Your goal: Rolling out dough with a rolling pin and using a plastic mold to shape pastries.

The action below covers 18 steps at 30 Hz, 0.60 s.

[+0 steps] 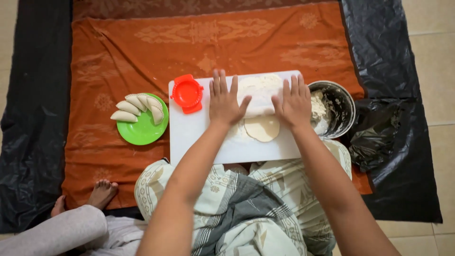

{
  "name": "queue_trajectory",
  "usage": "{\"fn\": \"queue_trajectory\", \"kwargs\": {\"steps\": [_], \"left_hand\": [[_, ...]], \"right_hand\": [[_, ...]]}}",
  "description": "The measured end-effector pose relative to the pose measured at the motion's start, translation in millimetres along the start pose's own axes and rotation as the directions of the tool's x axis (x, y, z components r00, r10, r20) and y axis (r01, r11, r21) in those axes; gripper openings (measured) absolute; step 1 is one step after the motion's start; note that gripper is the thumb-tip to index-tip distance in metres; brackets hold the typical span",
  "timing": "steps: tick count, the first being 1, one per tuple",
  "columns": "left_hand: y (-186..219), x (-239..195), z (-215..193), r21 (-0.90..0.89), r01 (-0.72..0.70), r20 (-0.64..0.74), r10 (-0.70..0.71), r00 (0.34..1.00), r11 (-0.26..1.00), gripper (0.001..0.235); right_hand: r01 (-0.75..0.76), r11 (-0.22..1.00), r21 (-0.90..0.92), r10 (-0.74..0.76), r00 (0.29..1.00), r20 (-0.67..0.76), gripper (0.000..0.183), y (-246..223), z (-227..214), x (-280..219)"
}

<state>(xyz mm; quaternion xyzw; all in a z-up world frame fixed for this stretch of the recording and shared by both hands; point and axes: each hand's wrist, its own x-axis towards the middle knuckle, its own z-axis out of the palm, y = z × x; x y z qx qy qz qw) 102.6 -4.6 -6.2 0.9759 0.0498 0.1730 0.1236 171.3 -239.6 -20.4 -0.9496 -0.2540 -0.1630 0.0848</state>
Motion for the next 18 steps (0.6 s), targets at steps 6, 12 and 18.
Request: {"fn": "queue_trajectory", "kwargs": {"steps": [6,12,18], "left_hand": [[21.6,-88.3,-15.8,-0.022,-0.076,0.194,0.079,0.978,0.997,0.097],[-0.7,7.4,16.0,-0.026,-0.044,0.026,0.044,0.999,0.999,0.096],[-3.0,5.4,16.7,-0.041,0.005,-0.098,-0.009,0.995,0.999,0.092]], "right_hand": [[0.102,0.994,0.048,-0.101,0.995,-0.016,0.089,-10.5,-39.9,-111.0],[0.07,0.993,-0.091,-0.079,0.992,-0.094,0.07,16.4,19.7,-10.1],[0.003,0.999,-0.04,-0.006,0.997,-0.078,0.077,7.7,6.3,-2.4]]}}
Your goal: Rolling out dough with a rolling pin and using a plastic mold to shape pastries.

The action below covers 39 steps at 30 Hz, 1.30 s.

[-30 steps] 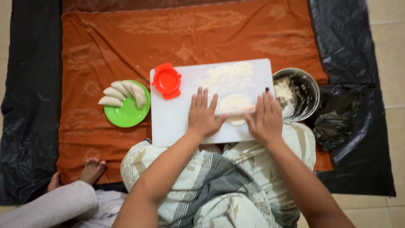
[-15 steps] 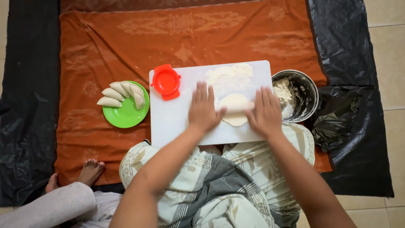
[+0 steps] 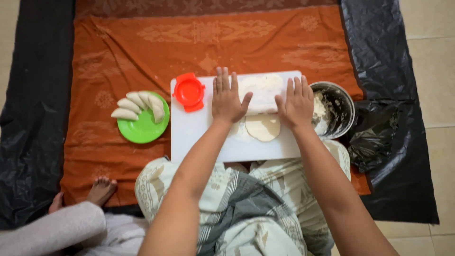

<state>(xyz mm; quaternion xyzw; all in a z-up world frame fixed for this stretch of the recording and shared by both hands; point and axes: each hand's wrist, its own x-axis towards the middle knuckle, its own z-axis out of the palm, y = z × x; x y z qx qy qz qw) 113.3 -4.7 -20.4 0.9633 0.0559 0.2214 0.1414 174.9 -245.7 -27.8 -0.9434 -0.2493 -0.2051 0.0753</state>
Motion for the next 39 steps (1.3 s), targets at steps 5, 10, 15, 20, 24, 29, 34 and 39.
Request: {"fn": "queue_trajectory", "kwargs": {"steps": [5,10,15,20,24,29,34,39], "left_hand": [[19.2,-75.7,-18.1,0.005,-0.093,0.066,0.092,0.994,0.996,0.086],[33.7,-130.6,-45.7,-0.008,-0.129,0.2,0.128,0.971,0.992,0.068],[19.2,-127.8,-32.8,0.076,-0.269,0.154,0.255,0.955,0.96,0.047],[7.3,-118.4,-48.0,0.054,-0.176,0.106,0.169,0.98,0.983,0.042],[10.4,-114.9,-80.5,-0.197,0.309,0.315,-0.238,0.919,0.93,0.043],[34.3,-116.2,-106.9,-0.467,0.674,0.451,-0.501,0.739,0.573,0.05],[27.1,-109.4,-103.3,-0.563,0.742,0.482,-0.584,0.653,0.366,0.049],[20.8,-111.7,-91.0,-0.55,0.773,0.481,-0.638,0.602,0.315,0.048]], "right_hand": [[0.076,0.995,0.067,-0.071,0.994,-0.08,0.068,-1.0,-13.2,-80.4],[0.083,0.95,0.302,-0.088,0.996,0.003,0.06,-1.0,-45.4,-103.2],[0.024,0.825,0.564,0.072,0.987,-0.147,0.051,11.5,-34.5,-98.6],[0.024,0.836,0.549,0.144,0.955,-0.261,0.048,-3.5,-49.2,-98.7],[0.003,0.918,0.398,0.038,0.995,-0.096,0.064,-25.3,-35.8,-92.6],[-0.107,0.949,0.296,0.096,0.994,0.052,0.066,-76.0,-50.5,-81.6],[-0.381,0.851,0.361,0.299,0.917,0.262,0.063,-83.2,-57.8,-63.9],[-0.632,0.606,0.483,0.504,0.775,0.382,0.073,-58.5,-29.4,-51.5]]}}
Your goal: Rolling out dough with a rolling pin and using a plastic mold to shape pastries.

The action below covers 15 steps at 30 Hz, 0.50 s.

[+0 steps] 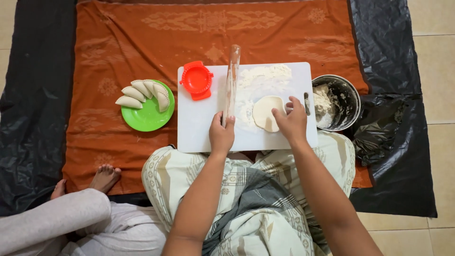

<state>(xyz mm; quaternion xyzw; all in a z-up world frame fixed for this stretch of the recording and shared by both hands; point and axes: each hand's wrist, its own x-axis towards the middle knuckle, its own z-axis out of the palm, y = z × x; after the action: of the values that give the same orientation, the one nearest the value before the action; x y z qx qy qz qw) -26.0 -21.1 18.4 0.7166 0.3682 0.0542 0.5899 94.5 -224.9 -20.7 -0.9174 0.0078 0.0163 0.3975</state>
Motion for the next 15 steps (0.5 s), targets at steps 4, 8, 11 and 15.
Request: {"fn": "queue_trajectory", "kwargs": {"steps": [4,8,11,15], "left_hand": [[14.2,-8.7,-4.1,-0.01,-0.003,0.01,0.003,1.0,1.0,0.048],[16.3,-8.4,-3.3,-0.007,-0.012,0.009,0.012,1.0,1.0,0.046],[12.8,-9.4,-2.0,-0.007,-0.017,0.003,0.017,1.0,1.0,0.046],[13.0,-8.0,-2.4,-0.028,-0.03,0.006,0.03,1.0,0.999,0.044]], "right_hand": [[-0.061,0.998,0.022,0.058,0.99,0.13,0.059,-15.9,-5.1,0.7],[0.124,0.973,0.196,-0.151,0.98,0.13,0.016,-52.2,-17.0,-22.0],[0.153,0.917,0.368,-0.229,0.958,0.173,0.014,-58.9,-23.6,-31.6],[0.189,0.778,0.599,-0.406,0.879,0.251,0.018,-36.7,-38.1,-9.0]]}}
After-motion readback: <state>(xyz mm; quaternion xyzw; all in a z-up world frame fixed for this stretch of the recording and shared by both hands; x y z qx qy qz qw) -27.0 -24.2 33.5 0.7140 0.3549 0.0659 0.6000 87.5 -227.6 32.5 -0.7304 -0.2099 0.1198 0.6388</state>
